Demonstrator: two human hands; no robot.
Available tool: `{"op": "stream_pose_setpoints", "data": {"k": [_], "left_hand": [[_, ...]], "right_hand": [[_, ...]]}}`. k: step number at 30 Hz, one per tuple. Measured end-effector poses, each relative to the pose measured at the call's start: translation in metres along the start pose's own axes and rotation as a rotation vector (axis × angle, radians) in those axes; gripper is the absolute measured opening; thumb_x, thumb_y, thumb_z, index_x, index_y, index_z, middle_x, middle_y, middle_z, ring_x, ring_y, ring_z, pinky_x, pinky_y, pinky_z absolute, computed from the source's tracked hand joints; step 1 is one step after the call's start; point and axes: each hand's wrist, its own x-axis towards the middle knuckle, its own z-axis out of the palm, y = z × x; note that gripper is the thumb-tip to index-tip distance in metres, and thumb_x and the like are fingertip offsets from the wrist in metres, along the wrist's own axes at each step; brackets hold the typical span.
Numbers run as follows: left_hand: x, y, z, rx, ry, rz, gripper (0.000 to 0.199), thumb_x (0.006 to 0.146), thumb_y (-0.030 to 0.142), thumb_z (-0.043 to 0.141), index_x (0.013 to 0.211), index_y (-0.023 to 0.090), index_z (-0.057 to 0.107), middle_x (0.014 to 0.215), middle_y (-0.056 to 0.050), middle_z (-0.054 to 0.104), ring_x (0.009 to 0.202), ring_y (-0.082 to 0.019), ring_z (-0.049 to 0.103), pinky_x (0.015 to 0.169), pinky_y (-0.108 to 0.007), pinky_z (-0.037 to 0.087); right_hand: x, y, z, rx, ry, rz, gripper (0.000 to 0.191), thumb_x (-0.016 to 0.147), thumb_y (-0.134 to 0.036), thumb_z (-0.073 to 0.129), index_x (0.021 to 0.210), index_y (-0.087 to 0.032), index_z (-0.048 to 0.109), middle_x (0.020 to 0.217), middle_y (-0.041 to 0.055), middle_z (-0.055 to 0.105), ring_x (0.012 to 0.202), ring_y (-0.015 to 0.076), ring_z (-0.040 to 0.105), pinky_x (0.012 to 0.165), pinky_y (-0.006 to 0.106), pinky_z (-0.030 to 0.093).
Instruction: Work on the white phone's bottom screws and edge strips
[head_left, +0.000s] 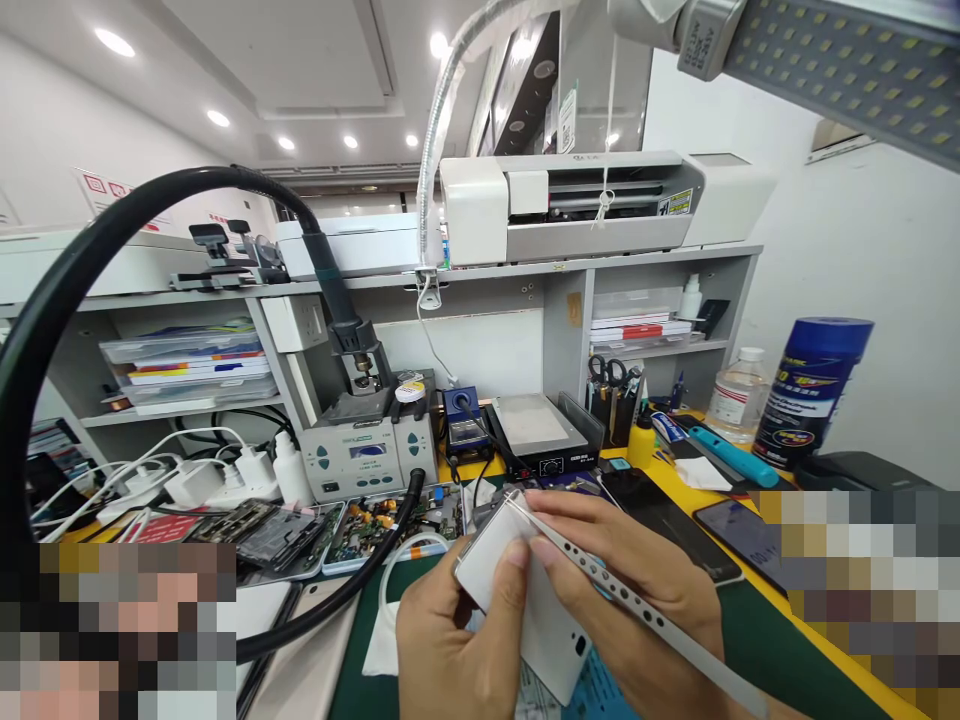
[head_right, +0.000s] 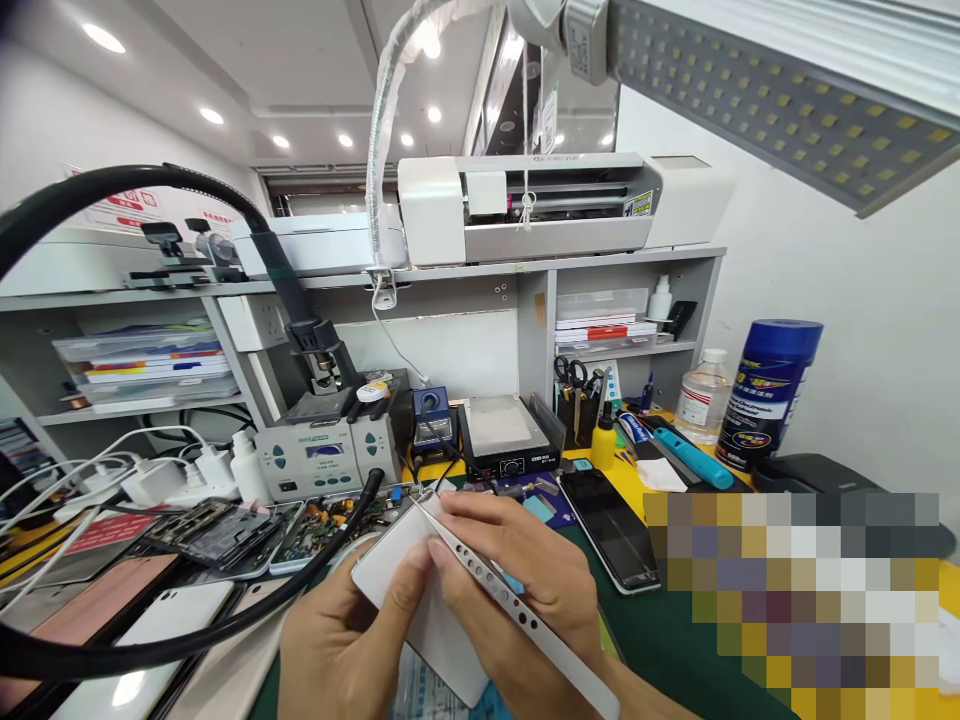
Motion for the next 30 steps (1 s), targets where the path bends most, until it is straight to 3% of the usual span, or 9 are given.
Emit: {"op": "stream_pose_setpoints", "data": {"k": [6,21,25,30], "left_hand": [[-0.001,0.006,0.004,-0.133,-0.013,-0.131,0.032,0.067,0.045,0.081,0.08,0.017,0.079,0.06,0.001,0.066,0.056,-0.014,0.055,0.049,-0.02,0.045],[-0.001,0.009,0.003,-0.137,-0.007,-0.126,0.029,0.068,0.043,0.081,0.079,0.016,0.078,0.06,0.001,0.067,0.055,-0.013,0.055,0.048,-0.017,0.045],[-0.003,0.004,0.002,0.05,0.053,0.066,0.02,0.075,0.039,0.075,0.077,0.019,0.078,0.061,0.001,0.067,0.055,-0.015,0.057,0.052,-0.021,0.048],[-0.003,-0.004,-0.002,0.226,0.151,0.429,0.014,0.081,0.026,0.071,0.093,0.029,0.078,0.084,0.002,0.077,0.072,-0.018,0.068,0.074,-0.025,0.053]], "right_hand": [[0.0,0.001,-0.001,0.002,-0.032,0.009,0.019,0.086,-0.014,0.067,0.1,-0.021,0.077,0.106,0.0049,0.075,0.096,0.0161,0.072,0.09,0.021,0.058],[0.001,0.002,-0.002,0.024,-0.031,-0.03,0.021,0.085,-0.011,0.068,0.101,-0.021,0.076,0.105,0.0037,0.074,0.096,0.0129,0.071,0.091,0.016,0.056],[0.0,0.001,-0.003,0.063,-0.039,-0.018,0.021,0.086,-0.014,0.069,0.103,-0.025,0.076,0.107,0.001,0.074,0.097,0.0135,0.071,0.09,0.018,0.057],[-0.003,0.0,-0.003,0.087,0.016,-0.004,0.023,0.086,-0.016,0.069,0.105,-0.027,0.075,0.108,-0.0012,0.075,0.097,0.0141,0.072,0.092,0.018,0.057]]}}
